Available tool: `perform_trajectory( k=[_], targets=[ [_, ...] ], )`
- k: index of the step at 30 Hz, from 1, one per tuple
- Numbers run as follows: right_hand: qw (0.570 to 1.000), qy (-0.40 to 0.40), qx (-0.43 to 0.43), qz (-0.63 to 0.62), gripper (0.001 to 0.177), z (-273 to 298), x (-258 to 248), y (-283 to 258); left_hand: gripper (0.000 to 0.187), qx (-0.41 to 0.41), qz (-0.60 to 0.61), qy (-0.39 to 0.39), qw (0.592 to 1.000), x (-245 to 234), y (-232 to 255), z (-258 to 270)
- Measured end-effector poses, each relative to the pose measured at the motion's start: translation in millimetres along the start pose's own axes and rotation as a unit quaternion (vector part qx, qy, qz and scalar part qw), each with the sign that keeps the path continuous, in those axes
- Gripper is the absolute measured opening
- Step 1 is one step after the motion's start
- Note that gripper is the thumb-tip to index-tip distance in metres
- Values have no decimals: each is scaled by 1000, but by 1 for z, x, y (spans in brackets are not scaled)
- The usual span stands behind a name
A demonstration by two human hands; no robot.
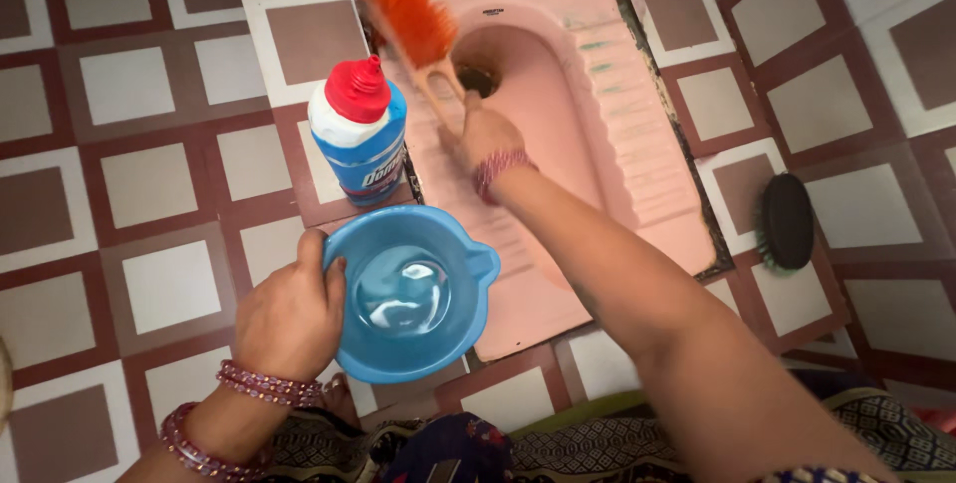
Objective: The person cleans a squat toilet using a brush and liquid cleaner, applying the cleaner and scrubbing the surface.
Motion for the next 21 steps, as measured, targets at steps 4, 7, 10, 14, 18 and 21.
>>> perform_trajectory(
  k=[4, 7, 10, 14, 18, 21],
  targets=[
    [999, -23, -27, 25, 62, 5, -20, 15, 28, 8, 2, 10, 1000, 1, 1, 0],
    [999, -40, 26, 2, 62, 10, -27, 14, 28, 23, 12, 30, 999, -1, 3, 0],
    [998, -52, -17, -8, 64, 25, -23, 0, 28, 15, -3, 24, 1000, -2, 2, -1],
    [997, -54, -45, 19, 60, 9, -33, -2, 28, 9, -4, 17, 1000, -1, 0, -2],
    [998, -63, 15, -24, 57, -13, -14, -30, 30, -15, -16, -4, 1000, 3, -2, -1],
    [999, -33, -4, -16, 61, -13, -13, -40, 32, 3, -7, 14, 1000, -1, 1, -2]
  ],
)
Point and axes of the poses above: each hand's wrist, its own z-axis away from the middle knuckle, its own x-axis out of the palm, y = z × x, the point moved 8 cm from there along -z, towards the middle knuckle, and after that the axes turned 9 degrees about y, right-handed, at the moved point
